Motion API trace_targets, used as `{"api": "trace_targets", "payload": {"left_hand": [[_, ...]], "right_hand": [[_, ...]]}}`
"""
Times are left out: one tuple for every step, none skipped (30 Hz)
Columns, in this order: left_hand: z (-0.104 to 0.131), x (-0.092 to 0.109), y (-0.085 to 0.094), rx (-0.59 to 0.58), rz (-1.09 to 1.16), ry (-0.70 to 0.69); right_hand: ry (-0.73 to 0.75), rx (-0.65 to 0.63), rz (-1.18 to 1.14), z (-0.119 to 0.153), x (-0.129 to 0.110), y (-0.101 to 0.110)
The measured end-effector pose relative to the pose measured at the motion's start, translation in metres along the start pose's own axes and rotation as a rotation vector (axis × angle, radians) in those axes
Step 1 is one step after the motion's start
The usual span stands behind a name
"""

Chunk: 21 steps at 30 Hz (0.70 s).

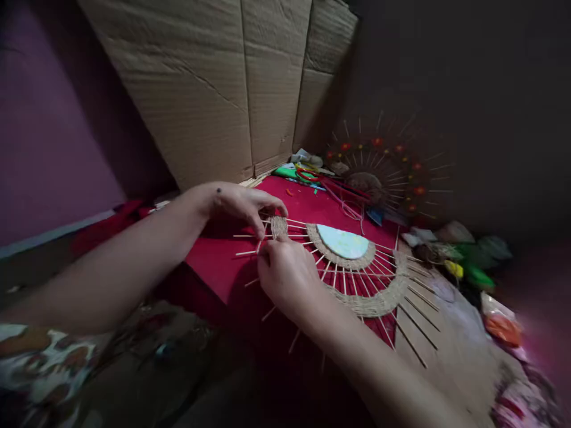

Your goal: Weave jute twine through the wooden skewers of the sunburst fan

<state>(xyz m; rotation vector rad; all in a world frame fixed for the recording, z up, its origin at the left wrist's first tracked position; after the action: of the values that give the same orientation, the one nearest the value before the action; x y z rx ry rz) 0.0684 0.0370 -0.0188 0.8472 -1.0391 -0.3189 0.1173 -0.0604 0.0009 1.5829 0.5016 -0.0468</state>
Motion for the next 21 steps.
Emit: {"api": "trace_targets", "payload": {"left_hand": [[0.0, 0.0, 0.001, 0.004, -0.021, 0.003], [0.0, 0.0, 0.001, 0.008, -0.041, 0.006], [0.0, -0.001, 0.002, 0.012, -0.058, 0.01], [0.0, -0.001, 0.003, 0.016, -0.074, 0.013], [0.0, -0.001, 0.003, 0.019, -0.091, 0.017], [0.0, -0.001, 0.003, 0.022, -0.103, 0.02], [0.0, -0.001, 0.003, 0.024, -0.111, 0.023], [0.001, -0.001, 0.003, 0.025, -0.116, 0.026], [0.001, -0.001, 0.003, 0.022, -0.122, 0.027], [0.001, -0.001, 0.003, 0.019, -0.132, 0.028], [0.001, 0.0, 0.003, 0.018, -0.145, 0.03], [0.001, -0.001, 0.003, 0.017, -0.161, 0.035], [0.001, -0.001, 0.003, 0.015, -0.174, 0.04], [0.0, -0.002, 0.003, 0.011, -0.183, 0.045], [-0.001, -0.003, 0.003, 0.011, -0.189, 0.048], [-0.001, -0.004, 0.003, 0.013, -0.191, 0.048], [-0.002, -0.005, 0.003, 0.017, -0.192, 0.044], [-0.003, -0.006, 0.004, 0.021, -0.19, 0.038], [-0.004, -0.006, 0.004, 0.027, -0.186, 0.031], [-0.004, -0.007, 0.004, 0.03, -0.182, 0.025], [-0.005, -0.008, 0.003, 0.031, -0.179, 0.02]], "right_hand": [[0.005, -0.012, -0.051, 0.001, -0.001, -0.001], [0.011, -0.02, -0.095, 0.001, -0.002, -0.002], [0.017, -0.023, -0.13, 0.001, -0.004, -0.002], [0.024, -0.021, -0.158, 0.001, -0.005, -0.003], [0.031, -0.014, -0.184, 0.001, -0.007, -0.003], [0.039, -0.001, -0.195, 0.0, -0.009, -0.003], [0.049, 0.016, -0.193, -0.001, -0.011, -0.003], [0.063, 0.03, -0.181, -0.002, -0.013, -0.003], [0.078, 0.039, -0.162, -0.004, -0.016, -0.005], [0.09, 0.042, -0.135, -0.005, -0.02, -0.007], [0.103, 0.037, -0.099, -0.007, -0.024, -0.01], [0.116, 0.023, -0.055, -0.008, -0.028, -0.014], [0.13, 0.002, -0.004, -0.009, -0.032, -0.019], [0.147, -0.017, 0.055, -0.009, -0.037, -0.023], [0.167, -0.03, 0.118, -0.008, -0.041, -0.028], [0.194, -0.038, 0.18, -0.007, -0.045, -0.032], [0.231, -0.035, 0.239, -0.005, -0.048, -0.035], [0.283, -0.024, 0.291, -0.002, -0.053, -0.037], [0.351, -0.01, 0.335, 0.002, -0.057, -0.038], [0.43, 0.003, 0.369, 0.007, -0.061, -0.039], [0.508, 0.018, 0.392, 0.013, -0.064, -0.038]]}}
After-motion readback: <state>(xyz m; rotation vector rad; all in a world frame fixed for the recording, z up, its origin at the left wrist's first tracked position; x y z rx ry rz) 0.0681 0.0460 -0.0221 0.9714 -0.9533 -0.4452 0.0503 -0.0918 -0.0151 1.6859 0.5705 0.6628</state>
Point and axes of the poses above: each hand's wrist, its own z-axis away from the middle knuckle, its own y-axis out of the back of the hand, x = y × z, the point moved 8 cm from there along -z, towards the middle knuckle, and after that the axes turned 4 degrees about -z, right-handed, at the moved point
